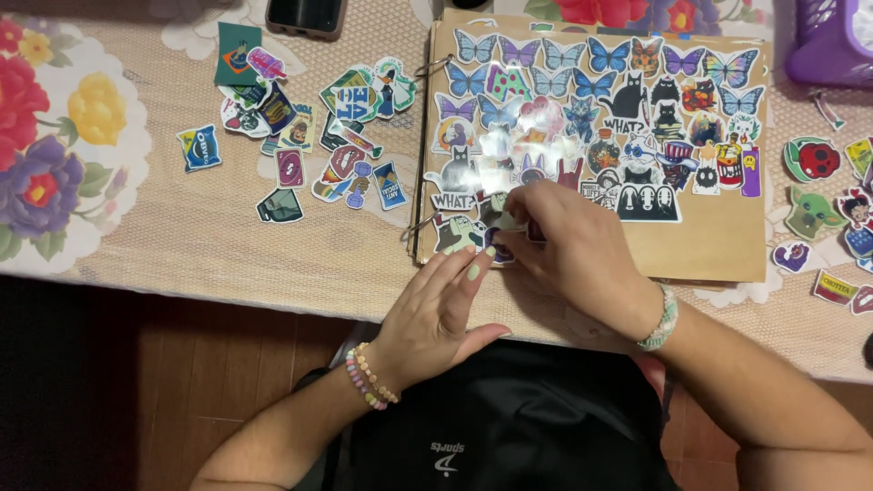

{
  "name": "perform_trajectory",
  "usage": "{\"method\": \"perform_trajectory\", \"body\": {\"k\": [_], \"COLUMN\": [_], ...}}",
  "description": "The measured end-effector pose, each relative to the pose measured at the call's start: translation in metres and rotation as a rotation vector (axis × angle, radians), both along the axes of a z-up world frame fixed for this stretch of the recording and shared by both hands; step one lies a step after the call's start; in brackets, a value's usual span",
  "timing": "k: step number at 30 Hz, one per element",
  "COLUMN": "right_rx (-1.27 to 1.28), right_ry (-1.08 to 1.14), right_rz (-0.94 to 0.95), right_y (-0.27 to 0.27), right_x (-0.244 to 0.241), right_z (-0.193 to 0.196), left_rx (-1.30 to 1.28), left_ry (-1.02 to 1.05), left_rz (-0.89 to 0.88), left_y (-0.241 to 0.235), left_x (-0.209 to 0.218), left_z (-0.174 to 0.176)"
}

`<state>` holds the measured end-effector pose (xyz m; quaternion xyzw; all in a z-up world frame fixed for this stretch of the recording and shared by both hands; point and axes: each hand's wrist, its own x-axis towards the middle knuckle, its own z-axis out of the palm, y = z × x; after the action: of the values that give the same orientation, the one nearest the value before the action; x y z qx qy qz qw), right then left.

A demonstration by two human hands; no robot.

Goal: Peeling the backing off various stickers and applying them to a board.

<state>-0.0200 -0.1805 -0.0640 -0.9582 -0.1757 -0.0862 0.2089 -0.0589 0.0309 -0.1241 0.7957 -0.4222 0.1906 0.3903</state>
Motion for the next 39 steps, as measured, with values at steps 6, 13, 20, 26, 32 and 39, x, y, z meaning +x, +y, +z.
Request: {"method": "perform_trajectory", "body": {"k": [6,13,20,26,32,39], "right_rx": [0.153,0.1,0.064,-0.077,-0.166,-0.13], "right_ry": [-0.161,-0.126,-0.275,-0.603,-0.745,-0.711], "right_rz": [-0.126,-0.237,-0.073,0.252,0.163,0.069], "right_y": [-0.051,-0.095,-0.096,-0.08,-0.099,-0.134], "right_x": [-0.029,-0.077,-0.1,-0.098,-0.11,-0.135], "right_z": [0.004,0.011,0.022,0.051,0.053,0.037], "left_rx": [0.022,0.204,0.09,-0.366,-0.262,0.076], "left_ry": [-0.008,-0.016,0.541,1.246,1.196,0.955], "left_rz": [-0.048,-0.134,-0.37,-0.897,-1.093,-0.99], "left_y": [0.004,0.003,-0.003,-0.032,-0.076,-0.105], "left_x": [0.005,0.013,0.022,0.006,0.007,0.014], "left_z": [0.002,-0.002,0.064,0.107,0.109,0.094]}}
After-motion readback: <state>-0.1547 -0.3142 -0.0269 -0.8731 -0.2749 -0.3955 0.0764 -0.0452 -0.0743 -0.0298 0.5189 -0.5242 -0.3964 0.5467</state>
